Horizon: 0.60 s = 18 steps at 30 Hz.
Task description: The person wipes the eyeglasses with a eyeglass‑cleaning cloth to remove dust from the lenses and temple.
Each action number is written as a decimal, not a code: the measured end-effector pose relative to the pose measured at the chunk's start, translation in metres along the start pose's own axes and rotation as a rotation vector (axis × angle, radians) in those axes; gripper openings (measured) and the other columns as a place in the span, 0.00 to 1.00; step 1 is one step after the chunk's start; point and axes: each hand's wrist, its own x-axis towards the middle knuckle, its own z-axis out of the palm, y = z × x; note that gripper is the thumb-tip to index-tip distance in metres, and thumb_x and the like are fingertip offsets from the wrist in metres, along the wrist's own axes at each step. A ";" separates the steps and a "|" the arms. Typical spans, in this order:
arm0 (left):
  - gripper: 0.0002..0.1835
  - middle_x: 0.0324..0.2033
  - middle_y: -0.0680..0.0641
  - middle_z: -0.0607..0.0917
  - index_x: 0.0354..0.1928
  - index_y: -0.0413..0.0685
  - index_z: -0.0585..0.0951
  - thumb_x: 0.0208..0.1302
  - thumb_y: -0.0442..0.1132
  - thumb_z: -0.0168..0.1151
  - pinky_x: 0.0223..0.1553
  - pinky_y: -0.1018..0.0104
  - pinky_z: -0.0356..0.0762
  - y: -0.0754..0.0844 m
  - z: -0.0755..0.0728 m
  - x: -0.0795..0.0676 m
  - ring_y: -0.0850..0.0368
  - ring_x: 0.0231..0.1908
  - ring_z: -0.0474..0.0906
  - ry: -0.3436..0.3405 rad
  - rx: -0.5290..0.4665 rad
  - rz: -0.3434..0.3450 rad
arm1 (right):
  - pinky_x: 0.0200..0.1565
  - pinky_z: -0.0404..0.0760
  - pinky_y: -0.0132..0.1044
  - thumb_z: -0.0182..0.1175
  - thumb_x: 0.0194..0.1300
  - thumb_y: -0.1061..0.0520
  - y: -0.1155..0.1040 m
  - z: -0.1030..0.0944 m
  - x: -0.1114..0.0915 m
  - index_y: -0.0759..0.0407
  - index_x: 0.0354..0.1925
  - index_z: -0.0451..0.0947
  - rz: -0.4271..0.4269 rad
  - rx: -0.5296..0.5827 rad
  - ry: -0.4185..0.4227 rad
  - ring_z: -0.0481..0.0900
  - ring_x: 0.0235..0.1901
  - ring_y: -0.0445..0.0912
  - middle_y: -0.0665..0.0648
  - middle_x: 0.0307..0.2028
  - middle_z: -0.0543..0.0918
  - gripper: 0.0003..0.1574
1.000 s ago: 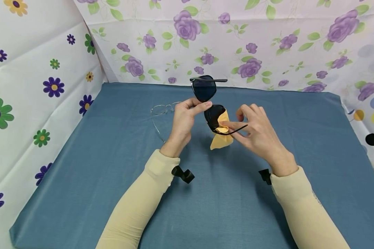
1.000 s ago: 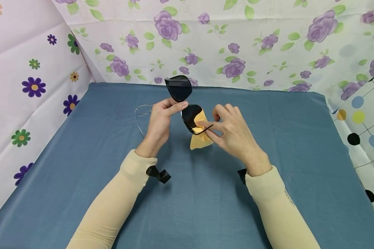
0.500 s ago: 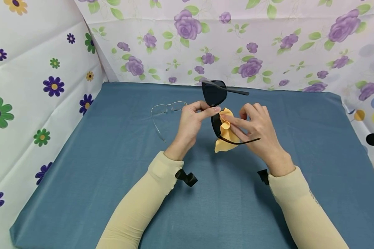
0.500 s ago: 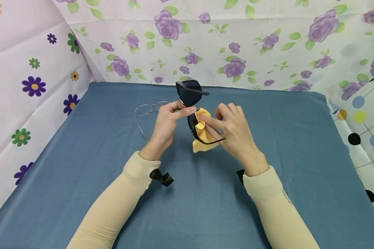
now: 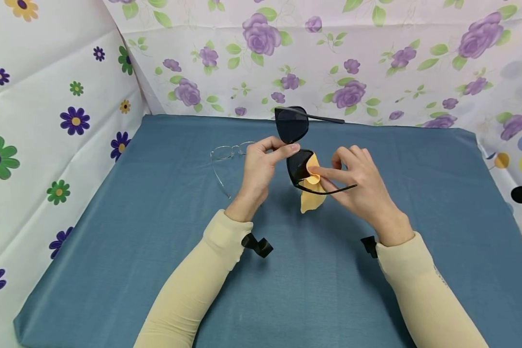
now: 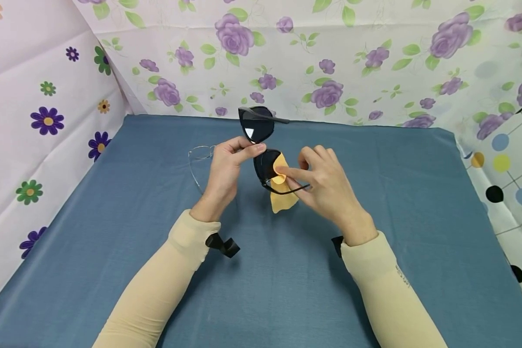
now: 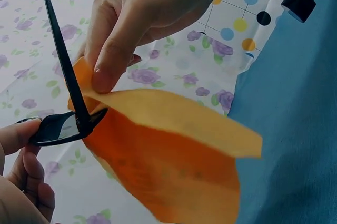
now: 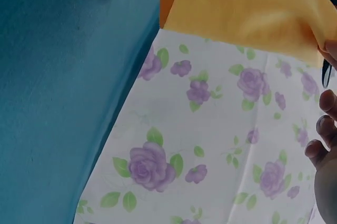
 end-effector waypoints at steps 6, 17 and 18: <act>0.12 0.25 0.53 0.80 0.23 0.51 0.84 0.64 0.38 0.74 0.47 0.59 0.67 -0.002 0.004 -0.002 0.55 0.42 0.74 -0.034 0.005 -0.012 | 0.36 0.57 0.49 0.73 0.61 0.68 -0.002 0.006 0.000 0.50 0.56 0.89 -0.022 -0.075 0.008 0.59 0.28 0.53 0.59 0.30 0.69 0.26; 0.12 0.23 0.52 0.77 0.24 0.47 0.83 0.64 0.36 0.74 0.45 0.58 0.67 0.001 0.006 -0.005 0.55 0.40 0.72 -0.002 0.035 0.058 | 0.37 0.57 0.47 0.70 0.67 0.67 -0.005 0.005 0.002 0.61 0.52 0.90 0.074 -0.080 0.095 0.63 0.29 0.54 0.60 0.31 0.72 0.16; 0.12 0.24 0.52 0.78 0.24 0.47 0.83 0.64 0.37 0.74 0.45 0.58 0.67 0.001 0.006 -0.005 0.55 0.40 0.73 -0.005 0.033 0.057 | 0.37 0.56 0.47 0.70 0.66 0.67 -0.006 0.006 0.002 0.61 0.51 0.90 0.072 -0.061 0.105 0.63 0.29 0.54 0.60 0.31 0.73 0.15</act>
